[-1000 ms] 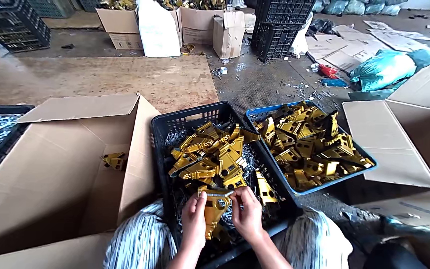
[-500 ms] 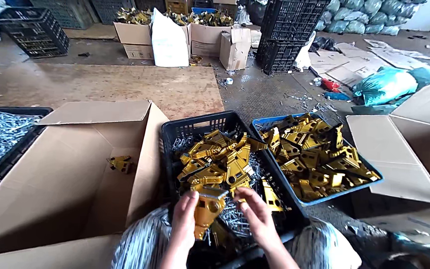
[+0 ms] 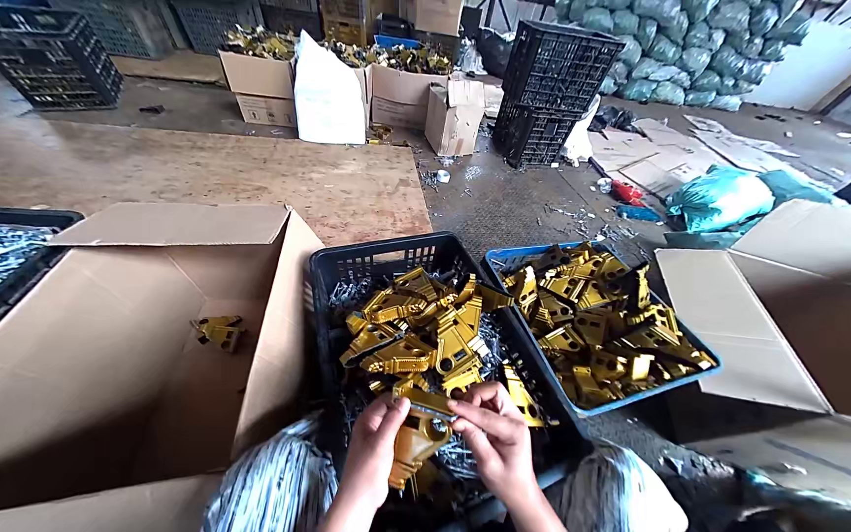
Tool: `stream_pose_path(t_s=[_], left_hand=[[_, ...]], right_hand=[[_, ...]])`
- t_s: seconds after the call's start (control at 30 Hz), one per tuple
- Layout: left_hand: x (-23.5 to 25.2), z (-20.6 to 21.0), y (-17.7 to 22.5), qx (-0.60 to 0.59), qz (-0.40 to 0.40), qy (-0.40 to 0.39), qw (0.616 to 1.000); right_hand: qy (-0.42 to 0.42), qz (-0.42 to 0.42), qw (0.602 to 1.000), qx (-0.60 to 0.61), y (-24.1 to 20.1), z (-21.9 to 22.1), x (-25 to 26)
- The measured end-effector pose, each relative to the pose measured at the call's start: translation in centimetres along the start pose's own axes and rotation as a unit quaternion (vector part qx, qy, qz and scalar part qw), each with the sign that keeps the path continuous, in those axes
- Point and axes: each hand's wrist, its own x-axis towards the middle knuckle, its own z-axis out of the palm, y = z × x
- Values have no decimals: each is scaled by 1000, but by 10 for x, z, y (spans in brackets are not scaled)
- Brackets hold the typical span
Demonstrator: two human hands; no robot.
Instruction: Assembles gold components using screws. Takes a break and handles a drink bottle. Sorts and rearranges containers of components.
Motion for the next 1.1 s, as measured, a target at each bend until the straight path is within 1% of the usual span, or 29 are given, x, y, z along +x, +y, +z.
stream_pose_path(t_s=[0.07, 0.1, 0.17, 0.23, 0.27, 0.3, 0.33, 0.37, 0.4, 0.43, 0.47, 0.5, 0.53, 0.6, 0.63, 0.67, 0.7, 0.73, 0.77, 0.8, 0.83, 0.87, 0.9, 0.93, 0.97, 1.0, 1.03, 1.07, 1.1], left_hand=[[-2, -4, -2, 0, -7, -29, 1000], [-3, -7, -3, -12, -14, -53, 998], [-5, -11, -4, -55, -31, -112, 992], [-7, -13, -6, -94, -58, -171, 979], [-9, -14, -7, -98, -72, -193, 974], [-9, -15, -7, -89, -74, -210, 971], [-9, -17, -5, -57, -56, -230, 970], [-9, -22, 0, 10, -11, -248, 969], [-9, -28, 9, 123, 61, -245, 960], [-10, -38, 18, 246, 143, -208, 936], [-12, -52, 26, 352, 215, -136, 901], [-16, -73, 32, 428, 255, -46, 866], [-21, -98, 37, 468, 268, 52, 841], [-38, -151, 40, 466, 227, 261, 814], [-45, -171, 35, 425, 179, 365, 809], [-50, -189, 27, 364, 117, 440, 812], [-50, -208, 14, 301, 59, 476, 824], [-48, -222, 2, 246, 23, 477, 844], [-43, -231, -7, 212, 25, 468, 858], [-36, -237, -11, 188, 52, 453, 870], [-28, -242, -11, 169, 76, 447, 875], [-20, -245, -8, 162, 79, 451, 874], [-14, -244, 0, 167, 60, 458, 871], [-9, -242, 8, 180, 23, 465, 867], [-6, -238, 15, 195, -18, 468, 862], [-6, -228, 24, 220, -41, 465, 857], [-7, -215, 31, 256, -30, 454, 853], [-11, -201, 38, 304, 11, 427, 852], [-16, -184, 43, 361, 70, 381, 848]], right_hand=[[-31, 61, 995, 78, -1, -5, -4], [-57, 92, 985, 134, -2, -7, -7], [-129, 133, 950, 252, -1, -10, -8], [-194, 158, 906, 340, -7, -8, -8], [-195, 170, 894, 366, -11, -4, -9], [-181, 176, 891, 378, -15, -1, -10], [-162, 175, 892, 384, -18, 2, -13], [-142, 169, 894, 389, -21, 4, -15], [-126, 157, 900, 387, -24, 5, -17], [-113, 145, 909, 374, -26, 3, -19], [-100, 132, 923, 346, -28, 0, -22], [-88, 117, 941, 305, -29, -6, -24], [-75, 104, 956, 264, -30, -13, -26], [-53, 85, 973, 207, -29, -26, -28], [-43, 82, 976, 196, -28, -31, -30], [-35, 81, 978, 190, -27, -34, -33], [-27, 80, 979, 184, -27, -34, -35], [-21, 77, 981, 176, -28, -32, -36], [-20, 72, 984, 163, -30, -29, -36], [-19, 66, 987, 147, -31, -26, -36], [-15, 57, 989, 134, -33, -23, -36], [-12, 50, 991, 126, -35, -22, -35], [-11, 44, 992, 120, -36, -22, -33], [-10, 35, 993, 110, -36, -22, -30], [-11, 29, 995, 96, -36, -23, -29], [-13, 24, 996, 82, -36, -24, -29], [-15, 20, 997, 69, -36, -25, -30], [-15, 15, 998, 57, -36, -24, -32], [-15, 9, 999, 43, -36, -23, -33]])
